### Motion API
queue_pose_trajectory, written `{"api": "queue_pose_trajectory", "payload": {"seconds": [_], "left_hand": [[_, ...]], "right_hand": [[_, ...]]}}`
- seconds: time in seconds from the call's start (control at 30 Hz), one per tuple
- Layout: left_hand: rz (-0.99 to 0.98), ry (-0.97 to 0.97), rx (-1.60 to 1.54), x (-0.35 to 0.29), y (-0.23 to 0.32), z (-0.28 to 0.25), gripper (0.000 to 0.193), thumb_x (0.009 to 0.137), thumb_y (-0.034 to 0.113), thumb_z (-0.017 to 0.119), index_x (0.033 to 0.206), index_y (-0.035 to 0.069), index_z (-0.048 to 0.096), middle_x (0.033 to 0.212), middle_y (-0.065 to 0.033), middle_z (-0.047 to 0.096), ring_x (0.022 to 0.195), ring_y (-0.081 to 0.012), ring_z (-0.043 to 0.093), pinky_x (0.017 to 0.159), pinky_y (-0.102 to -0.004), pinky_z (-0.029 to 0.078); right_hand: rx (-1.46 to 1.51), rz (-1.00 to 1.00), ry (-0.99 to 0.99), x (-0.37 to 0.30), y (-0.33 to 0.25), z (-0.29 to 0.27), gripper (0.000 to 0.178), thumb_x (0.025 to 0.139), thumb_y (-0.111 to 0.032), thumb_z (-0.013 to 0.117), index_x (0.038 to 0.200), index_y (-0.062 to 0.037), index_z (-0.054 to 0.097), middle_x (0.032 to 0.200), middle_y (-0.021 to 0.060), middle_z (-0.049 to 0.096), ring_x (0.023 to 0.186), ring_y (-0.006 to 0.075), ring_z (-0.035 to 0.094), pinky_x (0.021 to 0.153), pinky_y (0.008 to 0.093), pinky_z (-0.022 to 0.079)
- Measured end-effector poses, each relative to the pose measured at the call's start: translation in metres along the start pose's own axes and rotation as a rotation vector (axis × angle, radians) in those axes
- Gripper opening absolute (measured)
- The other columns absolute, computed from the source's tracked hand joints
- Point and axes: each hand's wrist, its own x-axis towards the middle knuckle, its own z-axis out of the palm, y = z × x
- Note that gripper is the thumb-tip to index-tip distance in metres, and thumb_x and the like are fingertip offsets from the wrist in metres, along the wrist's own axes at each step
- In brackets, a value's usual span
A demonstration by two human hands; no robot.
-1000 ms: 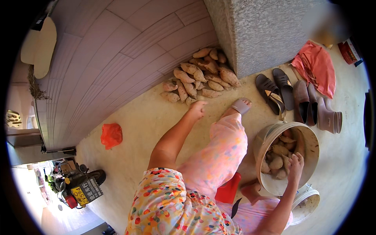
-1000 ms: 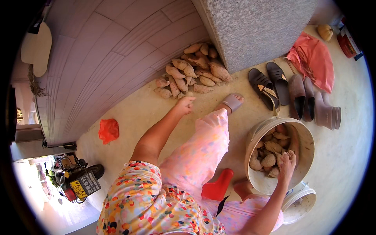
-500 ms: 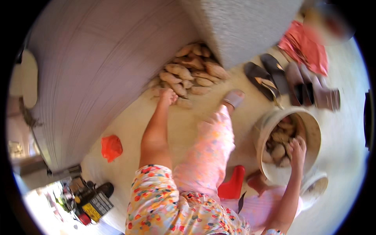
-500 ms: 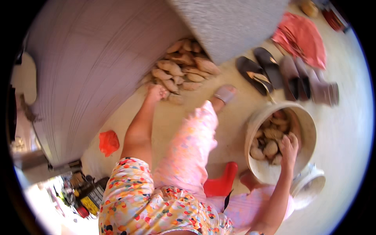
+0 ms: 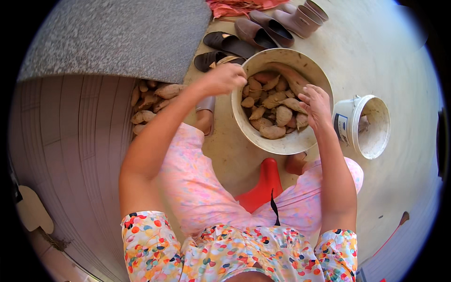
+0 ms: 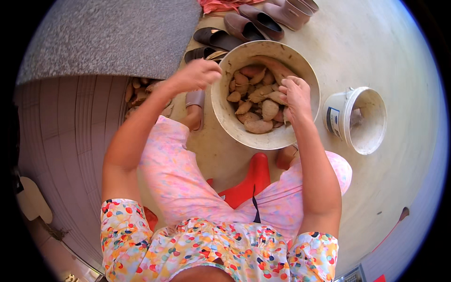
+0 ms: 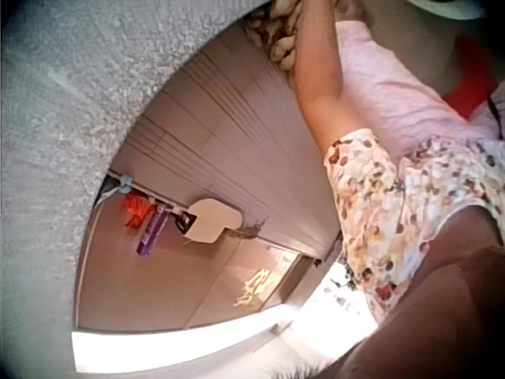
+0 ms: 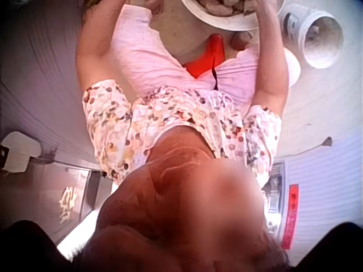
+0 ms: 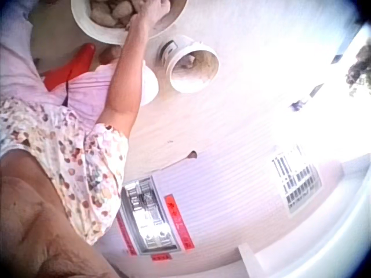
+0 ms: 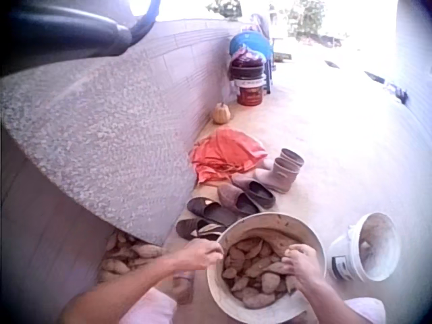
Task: The person sits on a small red stool and peels sweet potatoes by hand, removing the skin and placing the peeled vegetables on the floor. The person handles the potatoes one at a time from a white bucket.
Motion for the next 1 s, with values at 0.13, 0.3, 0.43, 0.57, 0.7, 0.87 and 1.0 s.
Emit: {"api": "queue_pose_trajectory", "payload": {"seconds": [0.13,0.3,0.43,0.57,0.7,0.87,1.0], "left_hand": [[0.048,-0.367,0.386,0.046,-0.006,0.11,0.025,0.076,0.021,0.054,0.084,0.0,0.065,0.082,-0.0196,0.063,0.076,-0.0351,0.06,0.069,-0.0399,0.047],[-0.23,-0.576,0.614,0.056,0.002,0.2,0.032,0.076,0.015,0.052,0.103,0.001,0.062,0.11,-0.0145,0.059,0.103,-0.0284,0.056,0.081,-0.0375,0.047],[-0.269,-0.597,0.606,0.071,-0.029,0.219,0.037,0.073,0.021,0.063,0.105,0.002,0.062,0.112,-0.0129,0.059,0.103,-0.0273,0.057,0.08,-0.0373,0.048],[-0.231,-0.653,0.538,0.066,-0.017,0.18,0.03,0.068,0.023,0.069,0.086,-0.001,0.065,0.089,-0.0143,0.065,0.08,-0.0228,0.062,0.065,-0.0343,0.048],[-0.379,-0.672,0.051,0.041,0.006,0.116,0.023,0.071,0.024,0.067,0.065,0.003,0.059,0.063,-0.0056,0.053,0.056,-0.0134,0.048,0.05,-0.0272,0.038],[-0.303,-0.41,-0.681,-0.017,0.026,0.083,0.026,0.077,0.027,0.066,0.065,0.007,0.057,0.058,0.0036,0.045,0.053,-0.0074,0.04,0.05,-0.0227,0.033],[-0.198,-0.22,-0.953,-0.04,0.031,0.093,0.027,0.078,0.022,0.067,0.09,-0.001,0.061,0.071,0.0006,0.053,0.06,-0.0069,0.042,0.054,-0.0233,0.035]], "right_hand": [[0.072,0.032,-0.022,-0.002,-0.002,-0.007,0.032,0.078,-0.013,0.057,0.106,0.0024,0.052,0.089,0.0076,0.056,0.075,0.0131,0.054,0.06,0.0243,0.044],[0.133,0.022,-0.028,-0.002,-0.006,-0.013,0.027,0.077,-0.013,0.057,0.1,0.0018,0.053,0.088,0.0076,0.056,0.074,0.0133,0.054,0.058,0.0245,0.043],[0.161,0.029,-0.038,-0.006,-0.008,-0.013,0.024,0.077,-0.012,0.056,0.097,0.0007,0.054,0.086,0.007,0.055,0.073,0.0128,0.052,0.059,0.0248,0.042],[0.169,0.047,-0.029,-0.004,-0.009,-0.012,0.021,0.077,-0.011,0.056,0.094,0.0003,0.054,0.085,0.0066,0.055,0.072,0.0124,0.051,0.059,0.0254,0.042],[0.15,0.034,-0.016,-0.004,-0.009,-0.012,0.02,0.077,-0.013,0.055,0.092,0.0004,0.055,0.084,0.0064,0.055,0.072,0.0124,0.051,0.059,0.026,0.041],[0.112,0.02,-0.015,-0.003,-0.011,-0.012,0.025,0.082,-0.022,0.051,0.094,-0.0002,0.055,0.086,0.006,0.055,0.073,0.0145,0.051,0.063,0.029,0.041],[0.182,0.091,-0.121,-0.002,-0.004,-0.008,0.04,0.088,-0.04,0.045,0.098,-0.0015,0.054,0.09,0.006,0.056,0.075,0.0163,0.052,0.067,0.0301,0.041]]}}
